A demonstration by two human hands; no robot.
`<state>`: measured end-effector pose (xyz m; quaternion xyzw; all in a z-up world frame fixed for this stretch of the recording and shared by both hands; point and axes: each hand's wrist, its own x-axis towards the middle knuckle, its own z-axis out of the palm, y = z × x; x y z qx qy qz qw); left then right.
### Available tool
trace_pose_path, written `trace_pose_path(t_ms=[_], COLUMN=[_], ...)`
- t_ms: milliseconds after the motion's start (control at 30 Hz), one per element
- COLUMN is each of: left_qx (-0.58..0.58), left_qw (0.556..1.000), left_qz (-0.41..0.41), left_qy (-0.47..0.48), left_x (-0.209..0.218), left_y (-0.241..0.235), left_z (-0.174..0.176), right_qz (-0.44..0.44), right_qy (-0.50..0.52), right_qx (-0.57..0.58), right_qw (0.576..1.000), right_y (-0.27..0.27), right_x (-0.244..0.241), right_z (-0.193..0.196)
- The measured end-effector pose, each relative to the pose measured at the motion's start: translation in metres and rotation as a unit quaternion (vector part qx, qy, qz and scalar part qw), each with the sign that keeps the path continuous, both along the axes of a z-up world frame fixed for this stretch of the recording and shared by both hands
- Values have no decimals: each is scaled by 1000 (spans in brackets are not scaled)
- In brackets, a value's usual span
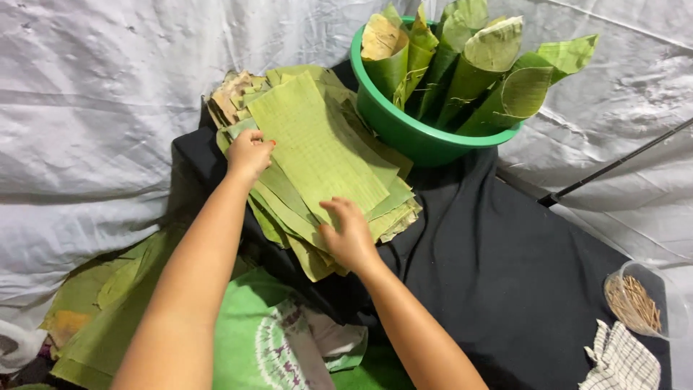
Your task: Cleaning banana leaves with a cloth and rolling them into cones secured with toothpicks
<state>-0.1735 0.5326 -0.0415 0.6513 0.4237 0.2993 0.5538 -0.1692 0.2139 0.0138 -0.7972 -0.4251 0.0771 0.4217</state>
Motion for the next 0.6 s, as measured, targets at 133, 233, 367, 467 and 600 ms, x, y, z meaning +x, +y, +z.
trace_pose_path(t_ms=[133, 233, 367, 467, 600], left_qx=[-27, -11, 1, -21, -26], left_qw=[1000, 998, 997, 997, 993], left_qz=[7, 4, 42, 79, 103], left_qy=[-4, 57, 64, 9, -45], left_x=[-12, -6, 5, 9, 1], left_y=[-11, -7, 2, 5, 15], left_z=[22, 11, -6, -12, -15], right_qz=[-26, -26, -44, -56, -80], right_qy=[-165, -217, -262, -292, -393], right_qx=[-4, -41, -19, 13, 52], right_qw=[986, 975, 964, 955, 915], right_y=[2, -3, -5, -9, -30], right_x=[-15, -24, -19, -21, -20], right_z=[-18, -9, -16, -10, 7])
